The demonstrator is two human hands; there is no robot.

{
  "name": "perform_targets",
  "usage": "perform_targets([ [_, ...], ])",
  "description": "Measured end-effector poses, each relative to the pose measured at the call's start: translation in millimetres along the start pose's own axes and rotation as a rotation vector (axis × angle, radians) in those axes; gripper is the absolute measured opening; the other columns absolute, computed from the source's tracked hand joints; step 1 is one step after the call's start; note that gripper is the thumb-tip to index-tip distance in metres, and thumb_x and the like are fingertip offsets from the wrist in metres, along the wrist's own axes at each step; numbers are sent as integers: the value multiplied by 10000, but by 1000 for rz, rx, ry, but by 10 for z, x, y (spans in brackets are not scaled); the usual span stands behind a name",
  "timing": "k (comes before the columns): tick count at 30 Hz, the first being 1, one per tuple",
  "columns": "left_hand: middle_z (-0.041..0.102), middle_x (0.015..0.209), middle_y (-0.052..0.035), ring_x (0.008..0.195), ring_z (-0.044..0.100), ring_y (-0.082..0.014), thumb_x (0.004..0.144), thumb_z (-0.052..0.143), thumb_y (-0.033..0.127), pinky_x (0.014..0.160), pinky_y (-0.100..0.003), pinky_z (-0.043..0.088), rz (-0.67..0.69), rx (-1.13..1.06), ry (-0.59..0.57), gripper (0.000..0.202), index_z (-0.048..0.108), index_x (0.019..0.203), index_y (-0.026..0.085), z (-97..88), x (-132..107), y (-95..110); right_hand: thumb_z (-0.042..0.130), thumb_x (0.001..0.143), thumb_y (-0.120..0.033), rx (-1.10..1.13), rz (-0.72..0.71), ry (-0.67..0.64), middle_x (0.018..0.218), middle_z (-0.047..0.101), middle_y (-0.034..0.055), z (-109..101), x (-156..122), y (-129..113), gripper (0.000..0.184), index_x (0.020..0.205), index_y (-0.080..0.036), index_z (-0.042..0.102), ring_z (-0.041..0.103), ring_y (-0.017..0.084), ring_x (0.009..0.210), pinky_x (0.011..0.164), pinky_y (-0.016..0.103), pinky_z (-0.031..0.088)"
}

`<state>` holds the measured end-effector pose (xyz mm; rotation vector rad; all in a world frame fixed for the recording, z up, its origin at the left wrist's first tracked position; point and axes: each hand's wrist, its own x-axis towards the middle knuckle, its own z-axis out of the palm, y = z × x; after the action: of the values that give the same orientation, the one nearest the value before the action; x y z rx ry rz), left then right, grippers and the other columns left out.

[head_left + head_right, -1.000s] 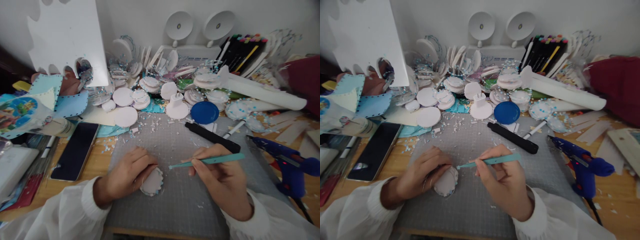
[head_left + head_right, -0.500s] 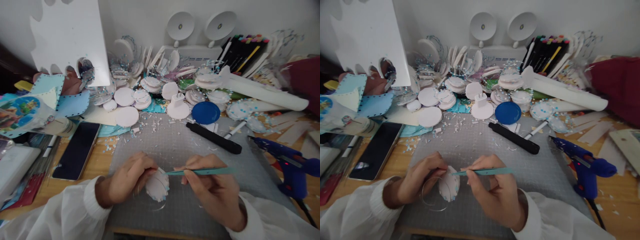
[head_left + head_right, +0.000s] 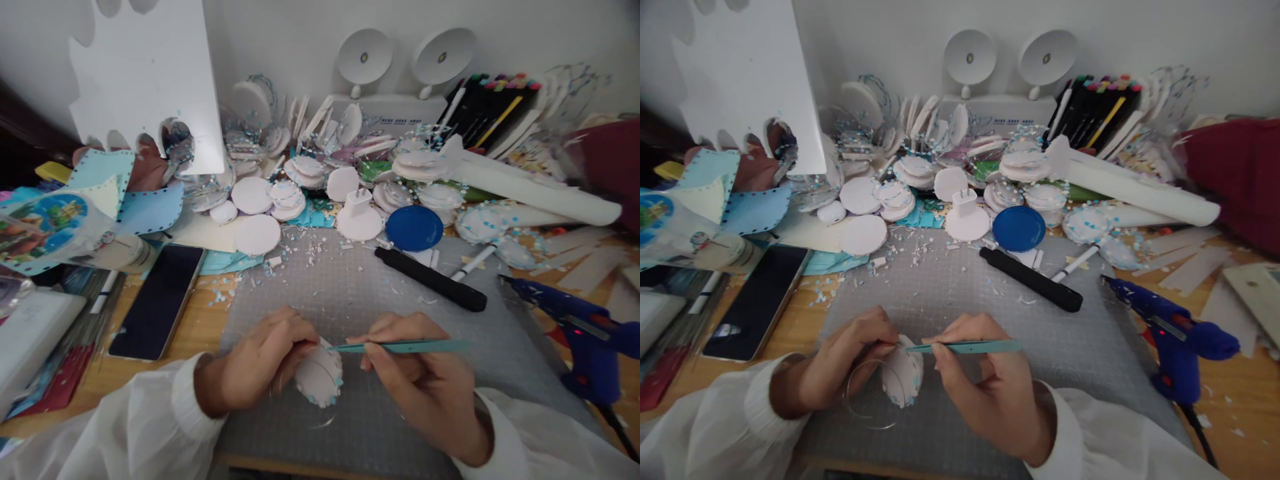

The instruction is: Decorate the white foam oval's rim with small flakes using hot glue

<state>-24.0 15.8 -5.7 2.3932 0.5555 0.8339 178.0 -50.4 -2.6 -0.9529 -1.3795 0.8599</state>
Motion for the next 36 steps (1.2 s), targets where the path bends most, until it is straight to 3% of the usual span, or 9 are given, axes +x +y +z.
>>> perform_targets([
  [13, 563, 726, -3, 618, 544, -125, 932, 402, 84, 574, -222, 469, 26, 1, -7, 134, 455, 1003, 185, -7, 10, 11, 580, 847, -77, 12, 101, 61, 819, 619, -26, -5, 15, 10, 184, 926, -240, 613, 620, 78, 694, 624, 170, 550],
  [20, 577, 730, -15, 621, 544, -124, 926, 418, 91, 570, -223, 463, 29, -15, 2, 121, 471, 992, 177, 6, -7, -5, 583, 856, -85, 39, 146, 11, 818, 621, -23, 4, 21, 21, 162, 918, -232, 611, 612, 68, 681, 622, 153, 544],
  [36, 534, 697, 2, 584, 490, -118, 912, 408, 61, 530, -211, 419, 44, 8, -15, 147, 456, 989, 176, -1, 23, 1, 606, 831, -89, -61, 94, 19, 782, 630, -3, 1, 31, 8, 149, 899, -221, 613, 630, 119, 694, 604, 226, 555],
])
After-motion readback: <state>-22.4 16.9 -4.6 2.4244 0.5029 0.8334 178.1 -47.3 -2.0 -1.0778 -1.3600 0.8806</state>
